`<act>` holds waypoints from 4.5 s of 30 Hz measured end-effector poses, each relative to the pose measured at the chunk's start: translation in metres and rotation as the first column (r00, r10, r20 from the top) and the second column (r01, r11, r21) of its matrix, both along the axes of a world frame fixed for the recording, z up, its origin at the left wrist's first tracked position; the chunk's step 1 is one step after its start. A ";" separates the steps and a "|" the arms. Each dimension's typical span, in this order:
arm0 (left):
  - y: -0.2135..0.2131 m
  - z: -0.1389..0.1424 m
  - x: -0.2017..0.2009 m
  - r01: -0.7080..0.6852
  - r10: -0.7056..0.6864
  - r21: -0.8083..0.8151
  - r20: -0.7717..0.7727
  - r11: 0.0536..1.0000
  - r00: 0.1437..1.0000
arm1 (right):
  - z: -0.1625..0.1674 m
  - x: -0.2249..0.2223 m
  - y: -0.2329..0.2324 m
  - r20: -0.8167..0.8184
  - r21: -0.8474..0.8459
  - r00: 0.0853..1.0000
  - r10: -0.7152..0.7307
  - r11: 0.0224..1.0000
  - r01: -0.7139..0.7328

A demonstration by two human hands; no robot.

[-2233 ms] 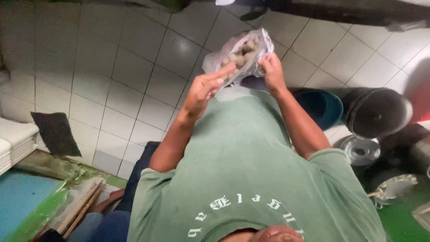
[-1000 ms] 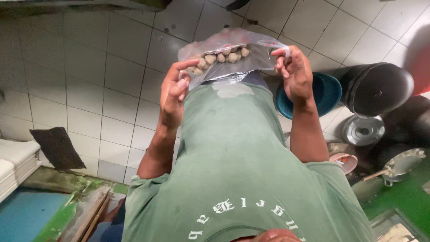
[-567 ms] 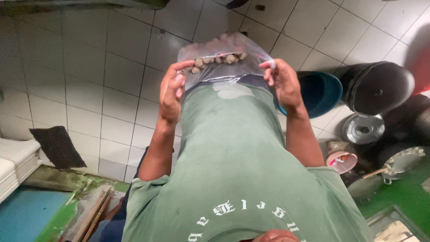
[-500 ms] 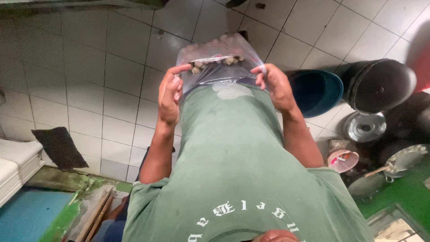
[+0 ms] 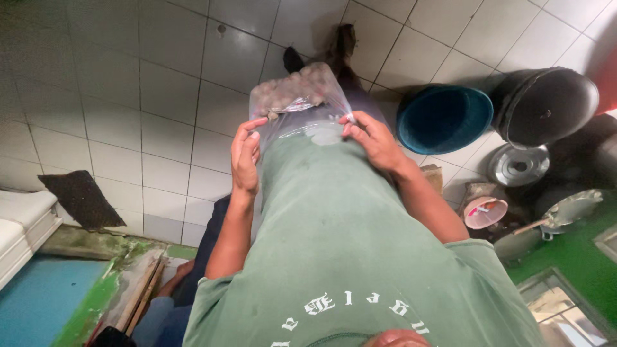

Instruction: The person holds open a clear plastic bag and picks meatballs one at a time from a large white crate, placing them into the bag. They then gather and tie the bag closed, carry it across the room, and set it down near a counter.

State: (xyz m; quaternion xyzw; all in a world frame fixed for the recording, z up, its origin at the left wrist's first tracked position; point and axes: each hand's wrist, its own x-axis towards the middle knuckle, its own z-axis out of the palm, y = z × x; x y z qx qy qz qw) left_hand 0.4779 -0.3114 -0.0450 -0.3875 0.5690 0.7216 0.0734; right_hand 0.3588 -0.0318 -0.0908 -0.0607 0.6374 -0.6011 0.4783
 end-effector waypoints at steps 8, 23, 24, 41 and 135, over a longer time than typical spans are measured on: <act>0.030 -0.008 0.022 -0.070 0.068 0.075 0.036 0.995 0.997 | -0.012 0.011 0.009 0.032 0.152 0.993 -0.111 0.983 0.105; 0.085 0.026 0.062 -0.368 0.340 -0.192 -0.166 0.910 0.926 | -0.023 -0.044 0.037 0.001 0.057 0.953 0.302 0.952 -0.302; 0.086 0.027 0.065 -0.398 0.381 -0.212 -0.115 0.893 0.917 | -0.017 -0.043 0.037 -0.052 -0.010 0.946 0.319 0.947 -0.320; 0.124 -0.073 0.058 -0.343 0.354 -0.305 -0.021 0.888 0.935 | -0.233 -0.104 0.087 -0.048 0.661 0.540 0.840 0.432 -0.613; 0.181 0.028 -0.010 0.099 -0.129 -0.093 -0.413 0.991 0.901 | -0.102 -0.113 0.118 -0.468 0.380 0.870 -0.154 0.854 0.356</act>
